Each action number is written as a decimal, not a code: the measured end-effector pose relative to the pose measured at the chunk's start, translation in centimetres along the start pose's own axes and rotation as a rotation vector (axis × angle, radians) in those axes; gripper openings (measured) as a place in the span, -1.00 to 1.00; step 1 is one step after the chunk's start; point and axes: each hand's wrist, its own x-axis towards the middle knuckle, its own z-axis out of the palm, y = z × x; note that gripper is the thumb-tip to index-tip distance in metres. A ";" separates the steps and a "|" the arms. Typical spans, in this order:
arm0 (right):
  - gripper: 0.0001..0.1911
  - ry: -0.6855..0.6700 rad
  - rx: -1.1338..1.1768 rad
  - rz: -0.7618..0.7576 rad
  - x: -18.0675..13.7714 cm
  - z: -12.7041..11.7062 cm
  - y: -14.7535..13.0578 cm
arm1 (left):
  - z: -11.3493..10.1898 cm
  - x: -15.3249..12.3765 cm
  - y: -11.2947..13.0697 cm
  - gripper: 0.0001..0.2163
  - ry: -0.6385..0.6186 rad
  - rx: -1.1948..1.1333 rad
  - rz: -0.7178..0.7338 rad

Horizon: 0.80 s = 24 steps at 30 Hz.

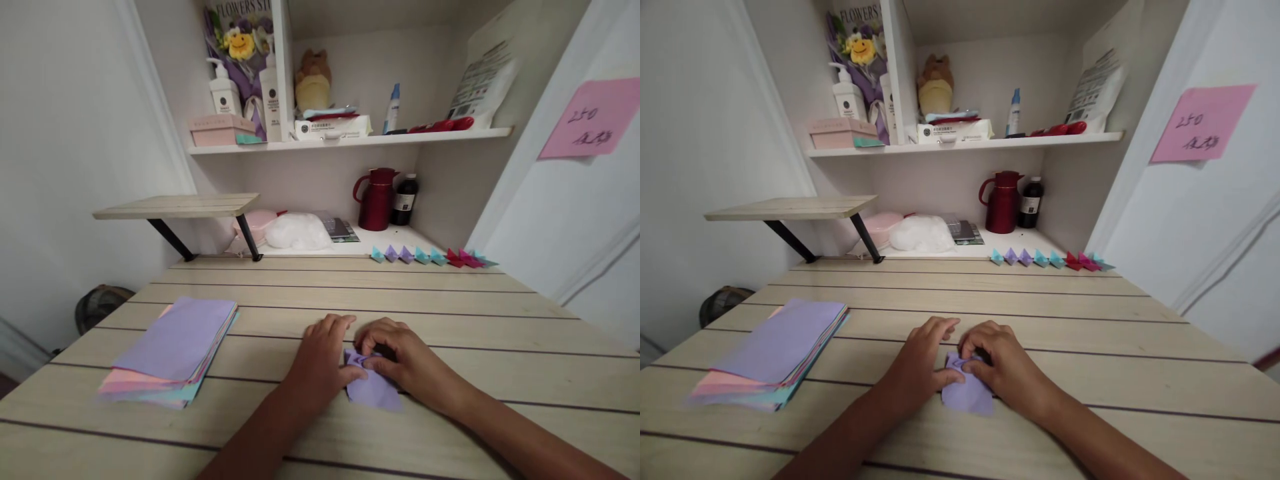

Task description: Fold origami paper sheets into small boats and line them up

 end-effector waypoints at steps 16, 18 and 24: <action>-0.29 0.325 0.541 0.298 0.3 0.9 0.9 | -0.1 0.5 0.9 -0.83 0.351 -0.180 0.013; -0.37 0.325 0.672 0.337 0.5 0.9 0.9 | 0.0 0.5 1.0 -0.85 0.406 -0.105 0.063; -0.66 0.221 0.889 0.398 0.7 0.5 -0.7 | 0.4 0.3 1.3 -0.90 0.511 0.017 0.126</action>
